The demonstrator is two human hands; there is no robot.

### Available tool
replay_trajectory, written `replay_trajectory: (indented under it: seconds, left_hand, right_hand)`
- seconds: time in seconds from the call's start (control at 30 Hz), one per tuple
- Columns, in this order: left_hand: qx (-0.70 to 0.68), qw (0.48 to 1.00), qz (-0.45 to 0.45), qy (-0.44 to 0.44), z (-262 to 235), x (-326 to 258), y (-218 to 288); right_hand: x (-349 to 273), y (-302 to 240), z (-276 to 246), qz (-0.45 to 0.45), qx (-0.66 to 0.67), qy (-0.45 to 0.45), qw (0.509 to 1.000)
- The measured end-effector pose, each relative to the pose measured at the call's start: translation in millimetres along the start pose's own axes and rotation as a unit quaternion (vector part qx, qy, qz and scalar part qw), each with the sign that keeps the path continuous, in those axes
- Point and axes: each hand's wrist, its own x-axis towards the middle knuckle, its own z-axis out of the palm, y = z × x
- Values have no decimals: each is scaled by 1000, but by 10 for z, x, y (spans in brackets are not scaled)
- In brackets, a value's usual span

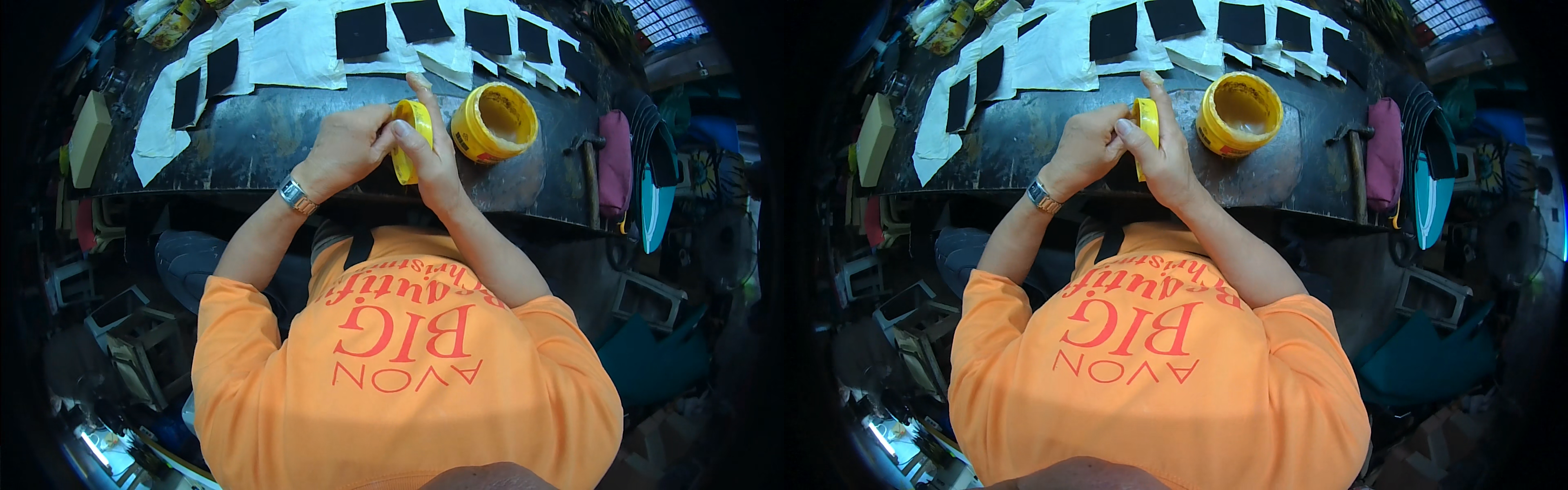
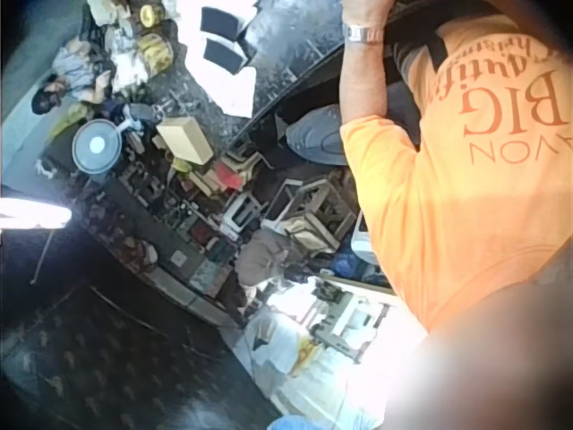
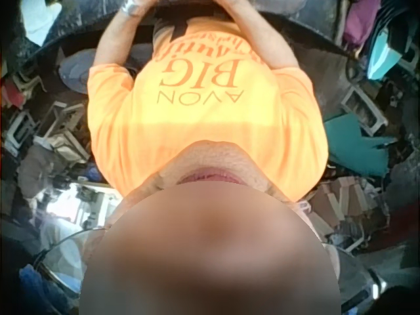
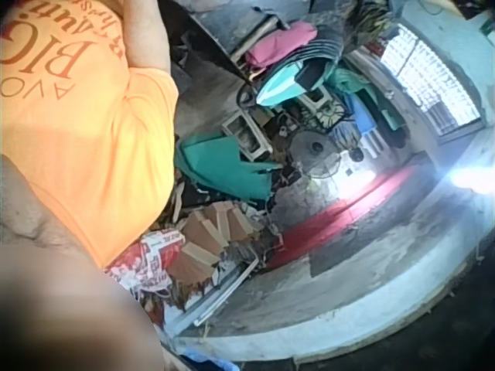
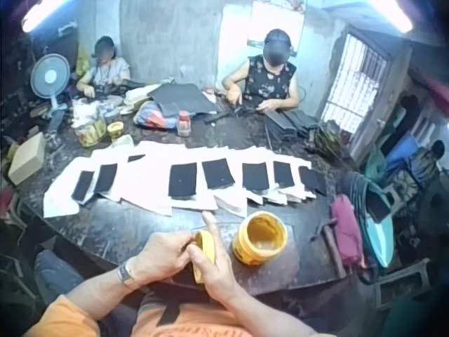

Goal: The person assembles hat components by placing black fabric pieces onto white paper templates, then transfers them to a green hat base. They use scissors to trim the fabric and a hammer to secure the pieces. The person also handles a yellow container, opening and closing it during the process.

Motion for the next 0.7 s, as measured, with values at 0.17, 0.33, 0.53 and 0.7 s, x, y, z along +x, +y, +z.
replay_trajectory:
  seconds: [0.17, 0.33, 0.53, 0.7]
  left_hand:
    - [-144, 983, -116, -1, -19, -135, -52]
    - [-238, 958, -159, 15, -233, -280, 137]
    - [-258, 958, -113, 55, -394, -425, 392]
    - [-142, 975, -146, 92, -408, -352, -5]
  right_hand:
    - [11, -45, 22, 45, 126, -5, 991]
    - [30, -195, 67, 47, 191, -53, 979]
    - [215, -324, 100, 77, 219, 23, 972]
    - [103, -326, 117, 54, 222, -82, 970]
